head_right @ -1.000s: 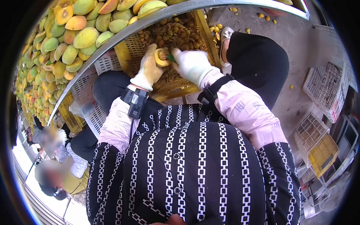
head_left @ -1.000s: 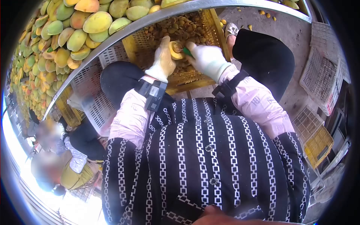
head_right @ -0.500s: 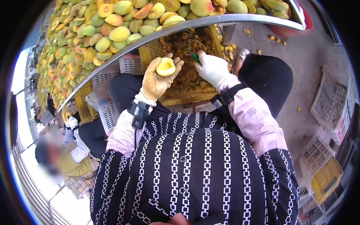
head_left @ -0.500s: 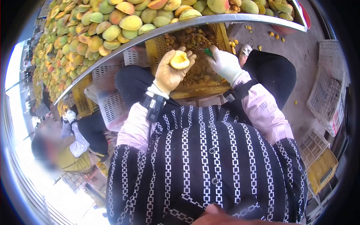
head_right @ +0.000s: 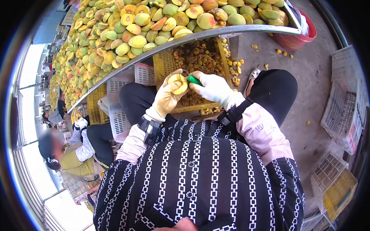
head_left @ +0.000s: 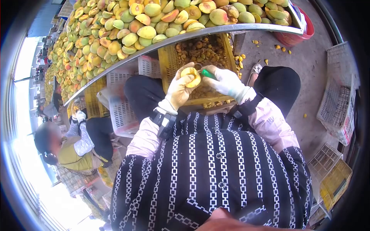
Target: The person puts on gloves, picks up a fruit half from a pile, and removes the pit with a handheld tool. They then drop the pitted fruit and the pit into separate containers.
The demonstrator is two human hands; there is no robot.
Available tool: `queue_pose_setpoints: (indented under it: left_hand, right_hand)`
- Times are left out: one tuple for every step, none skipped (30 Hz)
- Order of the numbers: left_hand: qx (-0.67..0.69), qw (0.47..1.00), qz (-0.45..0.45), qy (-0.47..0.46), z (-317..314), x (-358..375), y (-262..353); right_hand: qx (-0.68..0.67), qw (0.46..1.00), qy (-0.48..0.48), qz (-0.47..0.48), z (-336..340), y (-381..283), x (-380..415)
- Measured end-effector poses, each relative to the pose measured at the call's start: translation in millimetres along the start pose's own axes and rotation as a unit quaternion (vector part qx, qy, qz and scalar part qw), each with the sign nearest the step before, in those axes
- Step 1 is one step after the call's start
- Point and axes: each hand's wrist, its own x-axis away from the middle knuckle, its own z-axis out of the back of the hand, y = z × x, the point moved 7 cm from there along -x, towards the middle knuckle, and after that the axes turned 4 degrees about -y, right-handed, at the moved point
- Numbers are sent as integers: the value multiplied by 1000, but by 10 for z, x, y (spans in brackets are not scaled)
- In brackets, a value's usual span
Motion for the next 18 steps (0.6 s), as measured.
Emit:
queue_pose_setpoints:
  left_hand:
    - [-10,1000,12,14,-9,6,-27]
    - [-30,999,30,29,-12,1,-30]
    - [-28,999,30,29,-30,23,-21]
    - [-70,997,27,24,-52,46,1]
    - [-111,993,24,19,-77,51,30]
    - [-210,977,16,26,-47,9,44]
    - [-205,978,15,27,-15,-17,24]
    - [-363,932,-21,1,-32,-54,54]
    - [-511,857,-57,-24,-67,-90,53]
    - [-595,796,-108,9,-66,-119,75]
    - [-595,797,-109,10,-56,-133,40]
    - [-565,811,-150,27,-87,-90,68]
    - [-535,821,-194,44,-126,-64,116]
    - [-556,789,-253,56,-249,-23,184]
    - [-557,789,-254,57,-298,0,213]
    - [-406,894,-179,59,-214,-24,164]
    - [-239,964,-98,59,-164,-43,71]
    - [-190,974,-110,51,-126,-53,76]
  right_hand:
    - [41,999,-9,22,-5,-16,4]
    - [86,996,31,16,72,34,13]
    - [129,987,68,-71,178,173,-14]
    - [100,986,89,-99,254,265,-30]
    - [71,984,110,-124,308,343,-49]
    - [-8,988,101,-116,265,349,-85]
    - [-117,987,107,-38,116,355,-162]
    - [-189,980,57,-9,-9,246,-168]
    - [-259,966,7,20,-131,125,-171]
    - [-286,951,46,111,-232,124,-218]
    - [-286,951,45,112,-183,107,-235]
    - [-376,926,-13,34,-181,150,-237]
    - [-459,885,-69,-41,-215,175,-247]
    - [-502,863,-54,-18,-222,111,-256]
    - [-502,863,-54,-18,-230,78,-250]
    - [-491,868,-62,-30,-250,57,-237]
    - [-480,873,-72,-42,-258,32,-234]
    - [-411,906,-77,-68,-271,52,-236]
